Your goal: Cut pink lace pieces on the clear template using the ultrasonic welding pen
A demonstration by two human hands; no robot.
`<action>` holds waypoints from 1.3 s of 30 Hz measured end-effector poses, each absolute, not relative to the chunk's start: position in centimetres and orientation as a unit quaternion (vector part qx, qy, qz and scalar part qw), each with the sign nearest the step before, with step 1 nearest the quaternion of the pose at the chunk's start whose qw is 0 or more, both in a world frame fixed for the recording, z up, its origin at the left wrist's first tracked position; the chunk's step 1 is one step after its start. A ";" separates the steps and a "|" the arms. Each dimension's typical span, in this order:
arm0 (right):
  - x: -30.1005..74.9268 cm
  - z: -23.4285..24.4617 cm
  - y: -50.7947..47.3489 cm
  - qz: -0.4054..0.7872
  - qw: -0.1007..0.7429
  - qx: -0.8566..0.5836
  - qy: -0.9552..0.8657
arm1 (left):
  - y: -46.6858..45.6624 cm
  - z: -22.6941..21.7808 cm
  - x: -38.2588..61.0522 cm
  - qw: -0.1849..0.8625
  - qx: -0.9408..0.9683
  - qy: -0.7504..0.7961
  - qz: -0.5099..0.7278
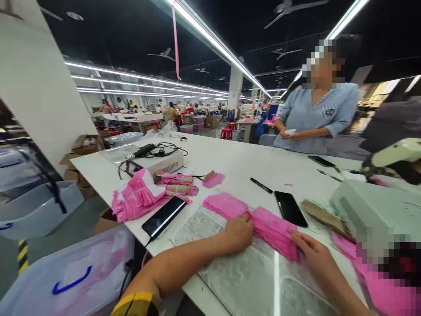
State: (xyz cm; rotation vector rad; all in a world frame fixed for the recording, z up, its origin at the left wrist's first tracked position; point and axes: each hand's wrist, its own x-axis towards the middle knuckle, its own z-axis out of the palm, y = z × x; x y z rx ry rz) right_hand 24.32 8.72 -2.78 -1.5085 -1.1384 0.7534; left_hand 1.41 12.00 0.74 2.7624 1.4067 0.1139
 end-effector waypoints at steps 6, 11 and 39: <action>23.9 -1.8 8.6 0.344 0.556 -0.622 -0.431 | 12.7 0.4 1.1 0.023 0.887 0.459 0.042; 24.4 -1.5 8.5 0.364 0.590 -0.587 -0.418 | 12.5 0.0 1.0 0.012 0.884 0.463 0.058; 27.2 4.0 5.8 0.197 0.685 -0.596 -0.369 | 13.3 1.1 3.9 0.113 0.893 0.392 0.191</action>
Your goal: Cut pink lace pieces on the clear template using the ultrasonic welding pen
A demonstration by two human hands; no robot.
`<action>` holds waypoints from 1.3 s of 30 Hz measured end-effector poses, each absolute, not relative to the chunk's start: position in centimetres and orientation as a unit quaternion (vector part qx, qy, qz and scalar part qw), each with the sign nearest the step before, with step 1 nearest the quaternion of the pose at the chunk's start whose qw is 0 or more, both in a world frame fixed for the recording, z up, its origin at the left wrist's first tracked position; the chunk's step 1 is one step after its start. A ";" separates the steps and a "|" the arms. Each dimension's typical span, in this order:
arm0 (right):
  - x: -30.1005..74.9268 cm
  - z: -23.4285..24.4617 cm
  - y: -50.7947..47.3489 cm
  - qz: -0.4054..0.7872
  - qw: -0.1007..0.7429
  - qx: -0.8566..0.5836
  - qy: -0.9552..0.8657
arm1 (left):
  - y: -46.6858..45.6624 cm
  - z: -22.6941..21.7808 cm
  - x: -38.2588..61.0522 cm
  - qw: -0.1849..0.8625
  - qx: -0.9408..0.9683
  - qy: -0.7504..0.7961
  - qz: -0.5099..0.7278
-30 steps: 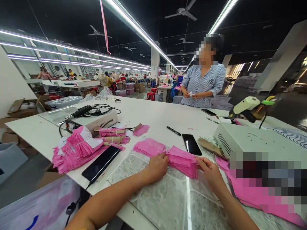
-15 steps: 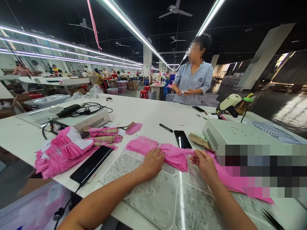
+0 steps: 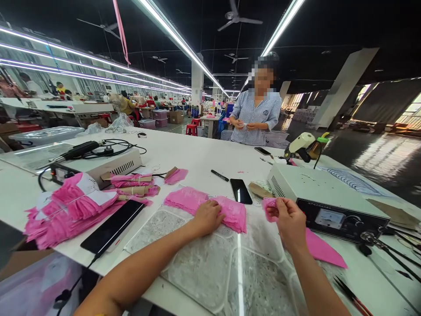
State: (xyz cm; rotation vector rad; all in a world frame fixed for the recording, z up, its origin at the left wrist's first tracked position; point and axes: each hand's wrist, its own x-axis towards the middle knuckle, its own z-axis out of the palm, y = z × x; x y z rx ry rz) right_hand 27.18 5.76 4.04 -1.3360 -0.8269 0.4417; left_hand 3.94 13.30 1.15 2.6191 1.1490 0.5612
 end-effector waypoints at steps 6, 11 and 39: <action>25.0 5.9 4.8 0.216 0.578 -0.625 -0.478 | 10.5 2.5 6.2 0.298 0.868 0.322 0.232; 23.7 7.4 3.7 0.267 0.518 -0.610 -0.537 | 10.1 2.6 6.7 0.503 0.795 0.262 0.215; 23.7 5.0 2.1 0.465 0.409 -0.578 -0.531 | 11.8 0.9 0.2 0.667 0.679 0.261 0.161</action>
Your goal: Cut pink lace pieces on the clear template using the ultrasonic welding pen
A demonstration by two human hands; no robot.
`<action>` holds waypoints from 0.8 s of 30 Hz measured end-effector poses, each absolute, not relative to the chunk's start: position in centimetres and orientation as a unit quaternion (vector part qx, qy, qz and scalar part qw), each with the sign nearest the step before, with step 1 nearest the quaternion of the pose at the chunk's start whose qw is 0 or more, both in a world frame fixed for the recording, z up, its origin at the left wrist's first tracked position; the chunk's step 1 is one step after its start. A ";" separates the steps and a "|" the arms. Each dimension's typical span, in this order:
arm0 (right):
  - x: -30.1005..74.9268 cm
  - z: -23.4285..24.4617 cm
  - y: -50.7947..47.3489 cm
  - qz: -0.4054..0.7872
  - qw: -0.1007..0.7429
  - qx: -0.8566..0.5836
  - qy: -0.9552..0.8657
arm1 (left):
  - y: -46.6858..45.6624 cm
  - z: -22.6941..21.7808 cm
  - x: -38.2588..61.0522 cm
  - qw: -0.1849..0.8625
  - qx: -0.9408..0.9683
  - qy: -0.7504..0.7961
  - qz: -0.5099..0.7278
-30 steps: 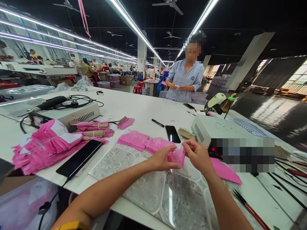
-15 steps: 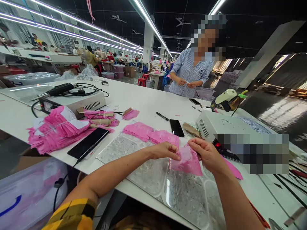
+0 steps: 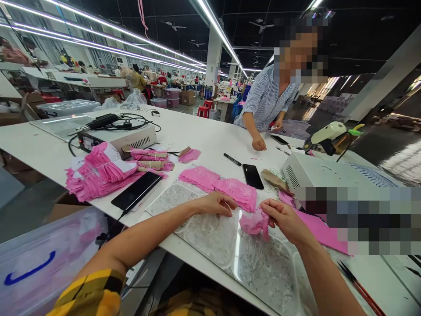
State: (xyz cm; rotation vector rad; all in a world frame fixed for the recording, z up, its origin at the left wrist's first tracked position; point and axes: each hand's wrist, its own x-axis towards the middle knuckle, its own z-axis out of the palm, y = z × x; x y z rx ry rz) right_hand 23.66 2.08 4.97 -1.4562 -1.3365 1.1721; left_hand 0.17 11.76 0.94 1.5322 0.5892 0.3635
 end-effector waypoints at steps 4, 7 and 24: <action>23.3 5.4 2.0 0.477 0.394 -0.568 -0.543 | 11.0 1.4 1.5 0.638 0.717 0.229 0.164; 23.5 5.8 1.6 0.487 0.388 -0.557 -0.550 | 10.4 1.7 2.9 0.641 0.728 0.185 0.155; 23.3 6.3 2.2 0.478 0.393 -0.547 -0.564 | 9.8 1.6 -0.1 0.588 0.768 0.199 0.158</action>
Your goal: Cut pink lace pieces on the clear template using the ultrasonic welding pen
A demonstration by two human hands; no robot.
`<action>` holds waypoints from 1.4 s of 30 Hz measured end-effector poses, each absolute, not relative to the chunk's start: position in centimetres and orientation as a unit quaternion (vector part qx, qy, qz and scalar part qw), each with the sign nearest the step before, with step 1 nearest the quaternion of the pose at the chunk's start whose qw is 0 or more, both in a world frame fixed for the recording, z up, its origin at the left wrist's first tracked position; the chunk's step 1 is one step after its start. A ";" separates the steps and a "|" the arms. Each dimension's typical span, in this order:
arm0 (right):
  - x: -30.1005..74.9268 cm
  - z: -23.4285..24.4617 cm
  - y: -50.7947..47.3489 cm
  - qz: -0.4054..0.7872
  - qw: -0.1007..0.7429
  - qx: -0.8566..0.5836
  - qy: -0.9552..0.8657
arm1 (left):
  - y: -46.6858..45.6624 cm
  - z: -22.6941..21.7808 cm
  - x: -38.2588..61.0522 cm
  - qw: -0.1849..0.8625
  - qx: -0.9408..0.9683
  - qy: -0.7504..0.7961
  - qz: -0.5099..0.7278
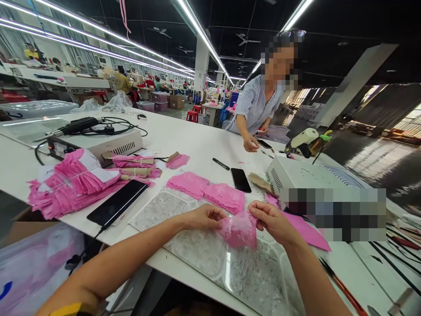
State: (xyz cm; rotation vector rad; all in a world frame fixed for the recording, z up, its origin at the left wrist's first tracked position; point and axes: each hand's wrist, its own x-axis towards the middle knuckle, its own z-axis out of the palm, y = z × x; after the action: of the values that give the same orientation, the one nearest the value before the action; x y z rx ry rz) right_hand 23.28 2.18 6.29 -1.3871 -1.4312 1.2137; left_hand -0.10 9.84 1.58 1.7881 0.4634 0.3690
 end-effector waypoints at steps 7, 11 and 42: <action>22.0 5.2 3.9 0.400 0.389 -0.542 -0.628 | 12.2 2.9 -5.0 0.375 0.845 0.289 0.248; 20.1 3.9 2.4 0.374 0.323 -0.515 -0.701 | 10.2 2.5 -8.1 0.280 0.901 0.260 0.207; 15.2 1.2 0.6 0.289 0.155 -0.489 -0.808 | 2.6 -1.1 -6.7 0.054 0.970 0.165 0.168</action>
State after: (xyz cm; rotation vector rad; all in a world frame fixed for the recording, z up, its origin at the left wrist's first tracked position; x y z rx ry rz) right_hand 15.20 0.61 1.19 -1.4021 -2.3158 0.8270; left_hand -6.67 2.55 -1.09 2.9479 0.5014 0.5111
